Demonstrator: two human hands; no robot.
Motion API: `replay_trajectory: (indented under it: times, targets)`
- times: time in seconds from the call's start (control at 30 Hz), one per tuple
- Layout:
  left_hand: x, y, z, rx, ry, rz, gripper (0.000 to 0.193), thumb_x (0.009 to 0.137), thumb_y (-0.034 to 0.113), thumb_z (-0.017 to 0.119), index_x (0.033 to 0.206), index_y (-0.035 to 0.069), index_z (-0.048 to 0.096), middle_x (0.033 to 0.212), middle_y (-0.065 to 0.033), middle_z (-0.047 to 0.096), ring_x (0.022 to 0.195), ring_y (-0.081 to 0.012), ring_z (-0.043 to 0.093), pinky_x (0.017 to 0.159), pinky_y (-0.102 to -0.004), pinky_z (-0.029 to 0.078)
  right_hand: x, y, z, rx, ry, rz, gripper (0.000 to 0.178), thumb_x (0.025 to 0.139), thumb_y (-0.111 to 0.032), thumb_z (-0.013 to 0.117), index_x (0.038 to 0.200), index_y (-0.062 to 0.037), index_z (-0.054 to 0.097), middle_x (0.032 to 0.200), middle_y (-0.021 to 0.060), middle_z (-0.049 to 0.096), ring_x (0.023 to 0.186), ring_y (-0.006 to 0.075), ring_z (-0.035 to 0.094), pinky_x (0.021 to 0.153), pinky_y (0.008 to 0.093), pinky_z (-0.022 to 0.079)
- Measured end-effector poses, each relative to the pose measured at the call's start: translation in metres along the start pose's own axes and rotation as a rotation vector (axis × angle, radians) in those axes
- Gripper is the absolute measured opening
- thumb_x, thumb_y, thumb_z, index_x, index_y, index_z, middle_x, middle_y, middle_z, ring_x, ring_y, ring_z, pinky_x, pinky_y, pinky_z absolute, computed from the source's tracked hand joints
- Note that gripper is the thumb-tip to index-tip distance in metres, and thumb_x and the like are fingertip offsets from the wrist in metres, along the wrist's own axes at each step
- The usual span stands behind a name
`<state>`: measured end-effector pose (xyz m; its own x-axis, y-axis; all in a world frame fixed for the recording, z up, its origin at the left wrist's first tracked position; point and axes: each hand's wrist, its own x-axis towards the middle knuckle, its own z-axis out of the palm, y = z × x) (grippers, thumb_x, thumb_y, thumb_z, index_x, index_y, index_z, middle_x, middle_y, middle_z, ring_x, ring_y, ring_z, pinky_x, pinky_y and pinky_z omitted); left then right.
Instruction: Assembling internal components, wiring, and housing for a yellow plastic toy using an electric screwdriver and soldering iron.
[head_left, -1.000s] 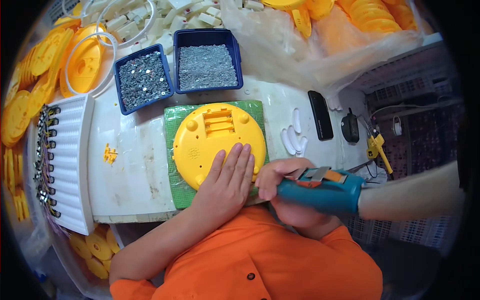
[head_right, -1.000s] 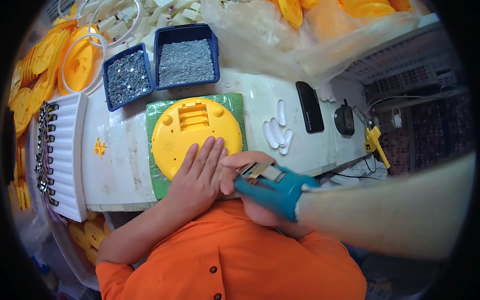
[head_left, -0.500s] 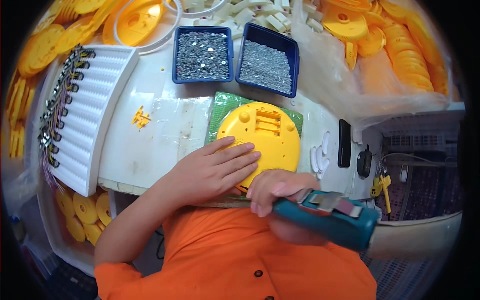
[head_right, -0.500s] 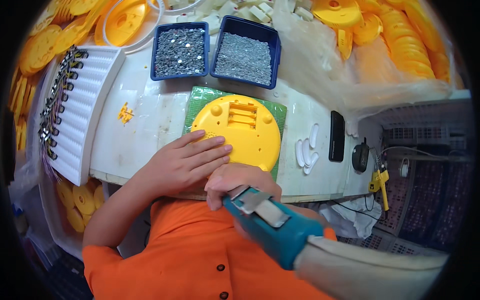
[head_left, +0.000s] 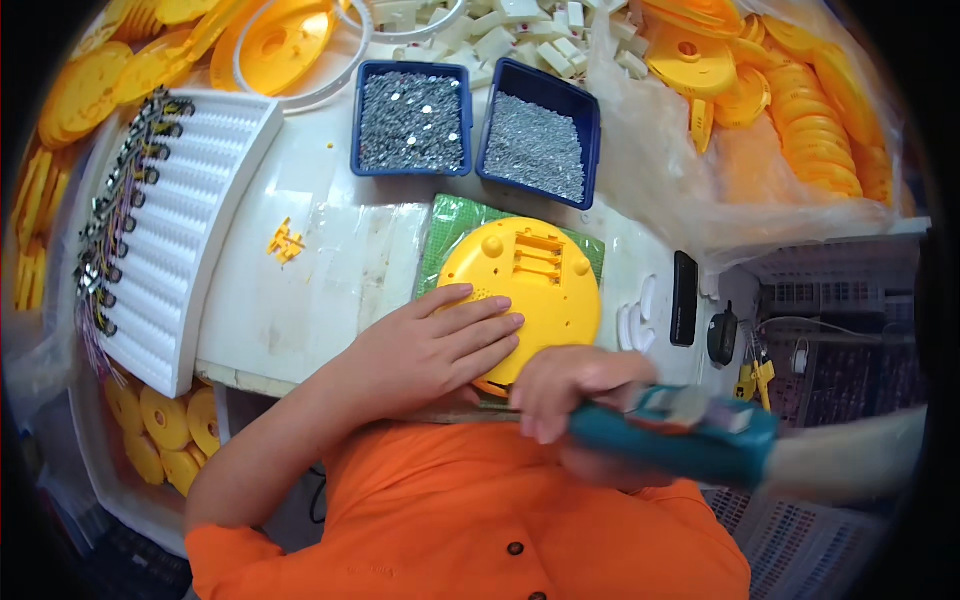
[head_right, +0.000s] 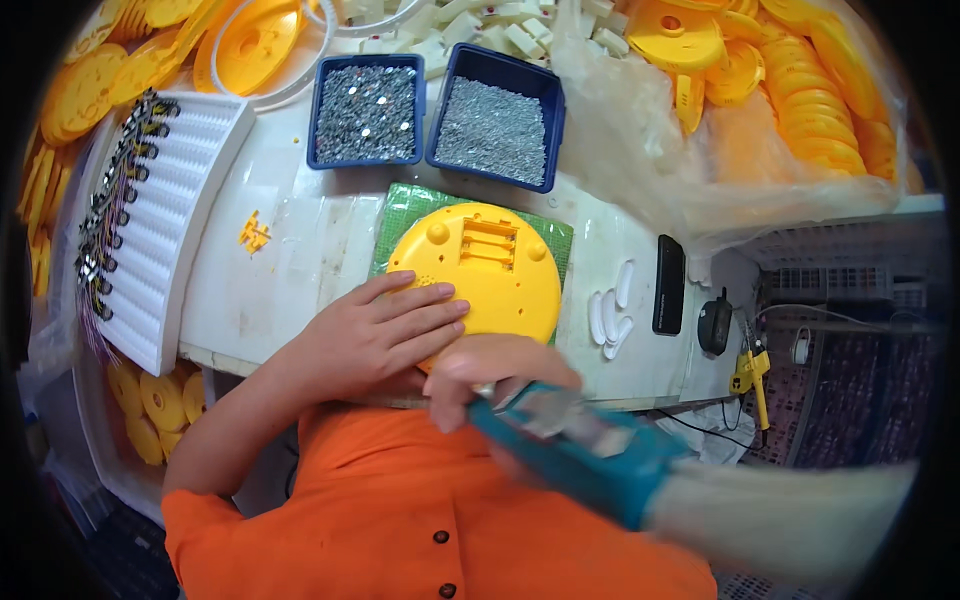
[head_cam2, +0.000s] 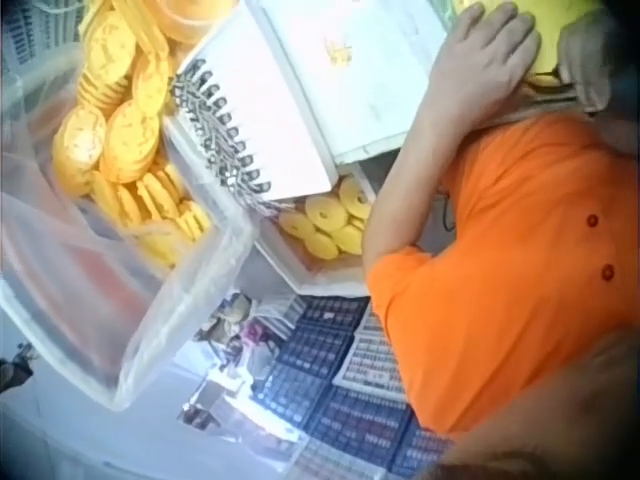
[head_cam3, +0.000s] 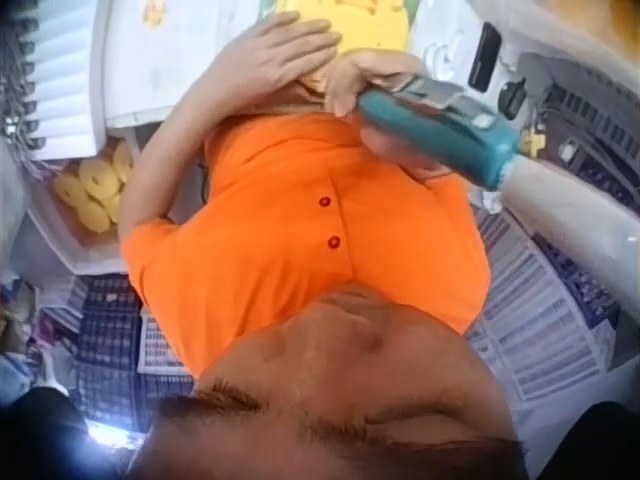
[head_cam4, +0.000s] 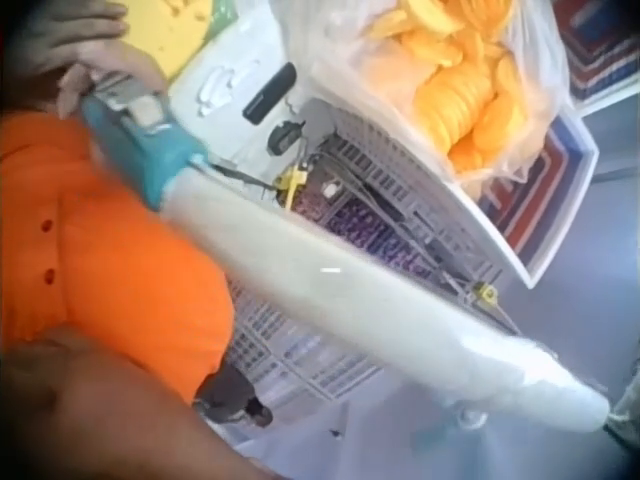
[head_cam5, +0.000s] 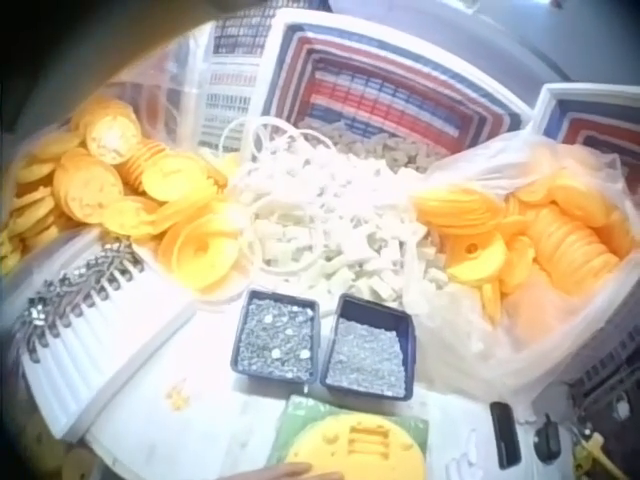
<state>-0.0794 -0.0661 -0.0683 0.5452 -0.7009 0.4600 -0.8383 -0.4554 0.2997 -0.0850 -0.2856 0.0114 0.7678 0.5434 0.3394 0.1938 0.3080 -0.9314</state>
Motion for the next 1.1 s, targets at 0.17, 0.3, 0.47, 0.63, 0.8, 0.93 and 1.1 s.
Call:
replay_trajectory:
  times: [0.17,0.3,0.47,0.63,0.8,0.93,1.1]
  targets:
    - [0.016,0.000,-0.012,0.148,-0.045,0.113,0.056,0.084,0.042,0.072,0.127,0.005,0.066,0.138,-0.0120,0.065,0.131,-0.0251,0.061,0.109,-0.0433,0.047,0.046,-0.036,-0.022,0.305,0.388,-0.077,0.088,0.102,-0.067,0.040,0.155,0.0028,0.036,0.097,0.0167,0.069,0.095,0.0264,0.069,0.084,0.0419,0.053]
    - [0.052,-0.003,-0.050,-0.092,0.163,-0.006,0.054,0.087,0.048,0.074,0.118,0.005,0.068,0.121,-0.0127,0.072,0.108,-0.0296,0.071,0.090,-0.0420,0.053,0.070,-0.047,-0.066,-0.222,0.296,-0.208,0.078,0.106,-0.048,0.051,0.158,0.0064,0.029,0.129,0.0186,0.062,0.120,0.0250,0.060,0.110,0.0394,0.042]
    - [0.059,-0.027,-0.067,-0.228,0.236,-0.195,0.054,0.090,0.053,0.072,0.117,0.006,0.068,0.111,-0.0137,0.072,0.096,-0.0339,0.069,0.081,-0.0412,0.051,0.043,-0.033,-0.081,-0.963,0.529,-0.411,0.072,0.095,-0.040,0.061,0.146,0.0082,0.046,0.138,0.0212,0.060,0.124,0.0317,0.059,0.107,0.0426,0.044]
    - [0.054,-0.031,-0.055,-0.360,0.294,-0.271,0.060,0.094,0.059,0.067,0.119,0.005,0.067,0.112,-0.0150,0.072,0.100,-0.0358,0.069,0.084,-0.0430,0.053,0.013,0.002,-0.072,-1.086,0.227,-0.321,0.063,0.100,-0.052,0.062,0.136,-0.0003,0.062,0.131,0.0266,0.062,0.117,0.0394,0.064,0.098,0.0465,0.052]
    - [0.050,-0.028,-0.044,-0.242,0.384,-0.192,0.067,0.086,0.056,0.077,0.125,0.003,0.063,0.116,-0.0155,0.072,0.102,-0.0354,0.069,0.088,-0.0431,0.054,0.015,0.011,-0.068,-1.021,0.239,-0.327,0.046,0.100,-0.036,0.066,0.133,-0.0041,0.066,0.127,0.0182,0.066,0.108,0.0337,0.069,0.089,0.0406,0.059]
    - [0.048,-0.023,-0.043,-0.194,0.384,-0.192,0.070,0.082,0.046,0.084,0.131,0.002,0.060,0.119,-0.0153,0.071,0.103,-0.0345,0.069,0.089,-0.0437,0.055,0.013,0.009,-0.068,-1.082,0.223,-0.333,0.043,0.093,-0.027,0.074,0.132,-0.0088,0.069,0.127,0.0141,0.066,0.107,0.0323,0.069,0.087,0.0412,0.059]
    - [0.041,-0.014,-0.048,-0.187,0.324,-0.116,0.067,0.078,0.044,0.087,0.128,0.005,0.065,0.116,-0.0129,0.072,0.099,-0.0299,0.070,0.080,-0.0391,0.053,-0.001,0.012,-0.077,-0.760,0.220,-0.244,0.065,0.106,-0.056,0.047,0.124,0.0029,0.067,0.114,0.0205,0.069,0.094,0.0298,0.070,0.085,0.0391,0.056]
